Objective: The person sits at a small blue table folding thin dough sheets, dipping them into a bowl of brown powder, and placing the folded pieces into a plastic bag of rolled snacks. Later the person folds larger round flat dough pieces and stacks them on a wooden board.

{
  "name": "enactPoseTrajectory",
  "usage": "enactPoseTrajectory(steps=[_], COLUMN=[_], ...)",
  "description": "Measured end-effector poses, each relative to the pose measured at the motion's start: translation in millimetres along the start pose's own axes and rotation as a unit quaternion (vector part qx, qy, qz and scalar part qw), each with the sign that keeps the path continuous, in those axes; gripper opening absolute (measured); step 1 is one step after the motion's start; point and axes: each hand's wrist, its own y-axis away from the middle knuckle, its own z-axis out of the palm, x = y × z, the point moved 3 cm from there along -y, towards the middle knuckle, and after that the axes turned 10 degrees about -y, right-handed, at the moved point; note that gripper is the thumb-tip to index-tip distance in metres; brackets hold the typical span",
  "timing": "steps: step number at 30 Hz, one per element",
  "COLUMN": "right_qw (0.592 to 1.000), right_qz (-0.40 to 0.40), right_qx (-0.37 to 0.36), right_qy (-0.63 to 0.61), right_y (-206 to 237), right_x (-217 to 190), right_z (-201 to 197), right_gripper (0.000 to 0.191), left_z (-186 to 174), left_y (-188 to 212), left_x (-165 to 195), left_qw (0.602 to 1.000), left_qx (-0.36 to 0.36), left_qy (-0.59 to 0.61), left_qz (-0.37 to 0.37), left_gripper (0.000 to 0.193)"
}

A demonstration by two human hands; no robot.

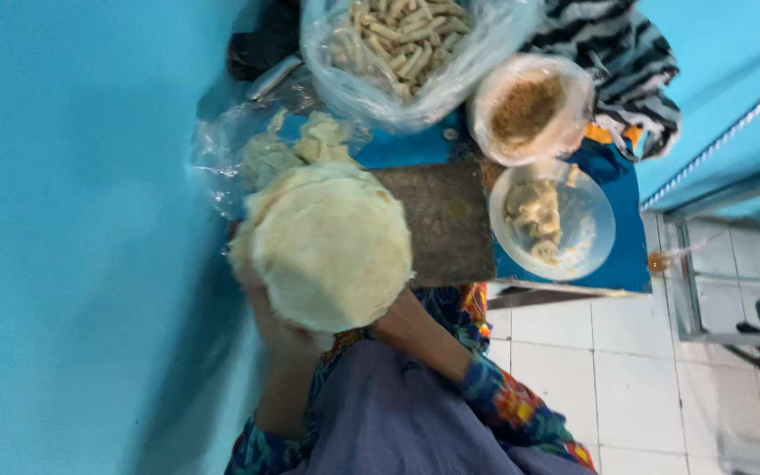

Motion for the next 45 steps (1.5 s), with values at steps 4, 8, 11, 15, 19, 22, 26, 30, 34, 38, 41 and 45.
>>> enactPoseTrajectory(steps=[4,8,11,15,19,22,26,30,34,38,41,45], right_qw=[0.981,0.850,0.886,0.931,0.955,0.965,0.968,0.950,0.947,0.946,0.922,0.846], right_qz=[0.049,0.372,0.309,0.213,0.173,0.175,0.143,0.199,0.216,0.210,0.284,0.389], right_qx=[0.039,0.204,0.256,0.196,0.162,0.124,0.097,0.117,0.135,0.152,0.150,0.144], right_qy=[-0.183,-0.311,-0.233,-0.221,-0.176,-0.151,-0.184,-0.210,-0.197,-0.193,-0.217,-0.335], right_y=[30.6,35.4,8.0,-39.9,-71.9,-79.0,-78.4,-74.1,-73.2,-71.9,-65.8,-51.9], right_x=[-9.0,8.6,-3.1,-23.7,-26.3,-23.6,-23.5,-25.5,-28.0,-27.3,-21.0,-7.3], right_z=[-70.7,-124.5,-139.9,-129.7,-121.7,-122.6,-129.3,-132.4,-134.6,-137.5,-136.7,-132.2], right_gripper=[0.025,0.017,0.015,0.021,0.031,0.032,0.021,0.025,0.020,0.012,0.017,0.014], left_z=[24.7,50.3,55.4,58.8,48.0,33.2,32.3,47.4,56.4,62.6,69.4,71.4], left_y=[-13.6,-14.0,-9.6,5.6,22.4,20.1,0.1,-4.8,-2.2,-3.1,-1.2,3.3], left_x=[-39.4,-50.1,-60.2,-84.5,-105.7,-109.2,-81.4,-38.1,-5.8,12.2,24.8,34.5], left_qw=[0.869,0.854,0.920,0.926,0.955,0.949,0.964,0.967,0.974,0.981,0.983,0.972], left_qx=[0.014,0.044,0.030,0.007,-0.014,-0.017,-0.045,-0.010,-0.039,-0.055,-0.094,-0.127], left_qy=[0.446,0.440,0.285,0.297,0.207,0.156,0.060,-0.004,-0.050,-0.104,-0.100,-0.118], left_qz=[-0.214,-0.273,-0.266,-0.234,-0.214,-0.272,-0.255,-0.255,-0.218,-0.153,-0.124,-0.156], left_gripper=[0.071,0.072,0.072,0.073,0.072,0.069,0.083,0.070,0.060,0.055,0.058,0.062])
